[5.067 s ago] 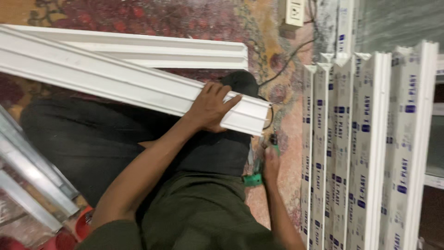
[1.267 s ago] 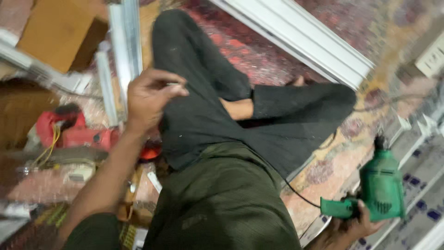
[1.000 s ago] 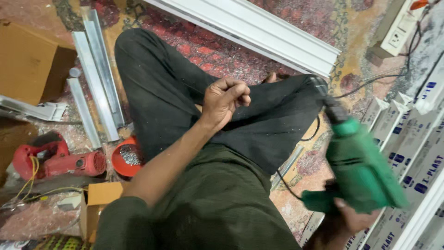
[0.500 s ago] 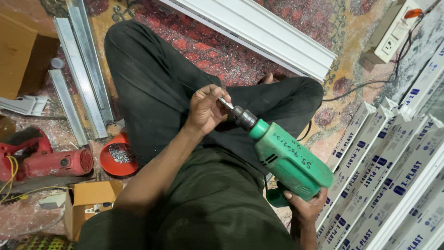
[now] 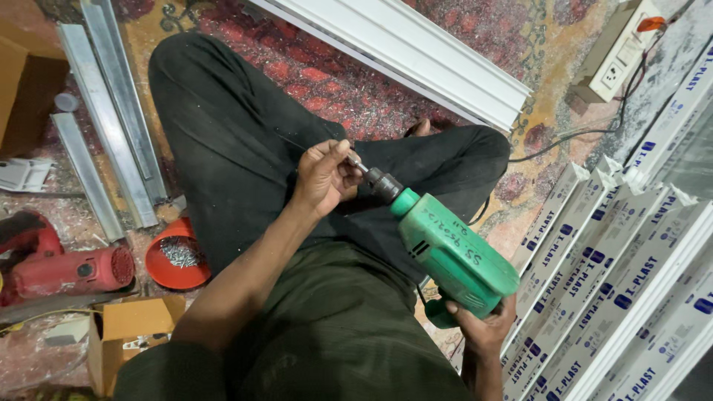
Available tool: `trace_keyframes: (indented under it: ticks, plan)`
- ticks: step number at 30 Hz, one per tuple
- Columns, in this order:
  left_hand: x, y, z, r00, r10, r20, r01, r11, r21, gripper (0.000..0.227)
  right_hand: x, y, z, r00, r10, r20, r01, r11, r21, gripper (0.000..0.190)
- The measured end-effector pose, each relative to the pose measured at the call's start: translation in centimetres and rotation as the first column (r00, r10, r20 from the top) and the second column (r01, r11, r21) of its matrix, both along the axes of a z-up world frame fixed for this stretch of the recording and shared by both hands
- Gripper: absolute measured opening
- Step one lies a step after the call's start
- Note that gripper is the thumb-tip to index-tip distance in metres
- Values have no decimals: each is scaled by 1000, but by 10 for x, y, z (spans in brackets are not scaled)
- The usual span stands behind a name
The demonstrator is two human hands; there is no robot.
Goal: The person sits on the floor and assembles white plastic window frame profiles. They insert metal reinforcement bars into the profiles, measure and mark them, and use a power drill to secure the components with screws. The person handles multiple frame sections and stacks them after assembly.
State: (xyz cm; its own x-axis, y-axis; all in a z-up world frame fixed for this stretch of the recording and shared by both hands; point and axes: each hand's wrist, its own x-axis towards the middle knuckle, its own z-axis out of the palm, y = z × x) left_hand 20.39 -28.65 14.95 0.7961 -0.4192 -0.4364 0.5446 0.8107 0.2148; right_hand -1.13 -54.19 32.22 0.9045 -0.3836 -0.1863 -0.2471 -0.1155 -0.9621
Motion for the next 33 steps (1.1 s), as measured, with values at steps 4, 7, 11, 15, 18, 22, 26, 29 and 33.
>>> trace_keyframes:
  ticks: [4, 7, 11, 15, 18, 22, 26, 29, 33]
  plan:
    - [3, 2, -5, 999, -34, 18, 33, 998, 57, 19, 2, -3, -3, 1000, 23, -4, -22, 999, 33, 77]
    - [6, 3, -9, 995, -100, -30, 102, 992, 80, 19, -1, -7, -9, 1000, 0, -27, 4, 992, 122, 75]
    - [17, -5, -17, 998, -58, -26, 57, 998, -37, 21, 6, -6, -22, 991, -21, -129, 26, 999, 32, 85]
    - [32, -21, -26, 997, 37, -64, -39, 999, -29, 22, 31, 5, -33, 904, -181, -387, 168, 984, -66, 102]
    - [50, -34, -34, 992, 90, -86, -89, 996, 12, 20, 69, 9, -35, 981, -95, -172, 108, 992, 68, 103]
    - [64, -39, -38, 997, -66, 35, 62, 993, 104, 20, 129, 5, -18, 997, -27, -70, 33, 996, 87, 102]
    - [66, -9, -36, 722, -557, 411, 36, 623, 781, 17, 198, -7, 8, 982, 62, -179, -67, 998, -21, 91]
    - [66, 18, -33, 588, -660, 468, -308, 352, 884, 12, 252, -10, 13, 956, 269, -114, -282, 951, -127, 93]
    - [75, 25, -32, 670, -592, 449, -272, 368, 889, 12, 308, -1, 6, 924, 350, -153, -367, 924, -104, 96]
